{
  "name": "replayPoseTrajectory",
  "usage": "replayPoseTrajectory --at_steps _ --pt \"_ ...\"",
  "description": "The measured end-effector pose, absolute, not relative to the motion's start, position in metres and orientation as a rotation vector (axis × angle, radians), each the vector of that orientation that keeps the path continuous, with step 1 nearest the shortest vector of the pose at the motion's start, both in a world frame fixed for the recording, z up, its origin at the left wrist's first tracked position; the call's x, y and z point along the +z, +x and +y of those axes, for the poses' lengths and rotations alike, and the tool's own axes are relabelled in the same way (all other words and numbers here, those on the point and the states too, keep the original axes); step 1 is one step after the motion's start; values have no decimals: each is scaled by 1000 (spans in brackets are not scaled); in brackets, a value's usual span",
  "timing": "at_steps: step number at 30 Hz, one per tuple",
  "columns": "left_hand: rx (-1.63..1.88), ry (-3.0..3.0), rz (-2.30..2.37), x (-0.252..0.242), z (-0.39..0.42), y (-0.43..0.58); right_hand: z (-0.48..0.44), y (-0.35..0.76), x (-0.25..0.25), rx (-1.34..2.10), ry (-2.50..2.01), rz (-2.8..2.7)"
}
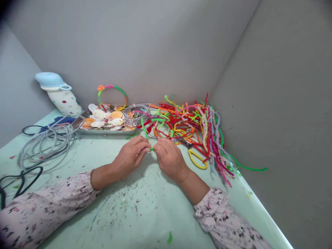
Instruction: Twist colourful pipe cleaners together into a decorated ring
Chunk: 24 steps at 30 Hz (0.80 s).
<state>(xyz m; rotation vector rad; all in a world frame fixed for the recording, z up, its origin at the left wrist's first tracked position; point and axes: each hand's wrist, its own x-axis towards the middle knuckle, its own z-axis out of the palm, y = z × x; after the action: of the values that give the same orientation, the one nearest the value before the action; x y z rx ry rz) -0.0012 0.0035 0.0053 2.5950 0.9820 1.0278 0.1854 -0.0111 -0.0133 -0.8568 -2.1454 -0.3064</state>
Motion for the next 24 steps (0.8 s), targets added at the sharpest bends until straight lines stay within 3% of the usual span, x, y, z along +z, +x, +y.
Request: replayPoseTrajectory --at_steps 13,24 --pt "1061 2590 1005 1 1 1 -13 184 -9 -200 -892 -2175" --pt "911 2619 1051 0 1 1 -11 185 -16 -321 -850 -2203"
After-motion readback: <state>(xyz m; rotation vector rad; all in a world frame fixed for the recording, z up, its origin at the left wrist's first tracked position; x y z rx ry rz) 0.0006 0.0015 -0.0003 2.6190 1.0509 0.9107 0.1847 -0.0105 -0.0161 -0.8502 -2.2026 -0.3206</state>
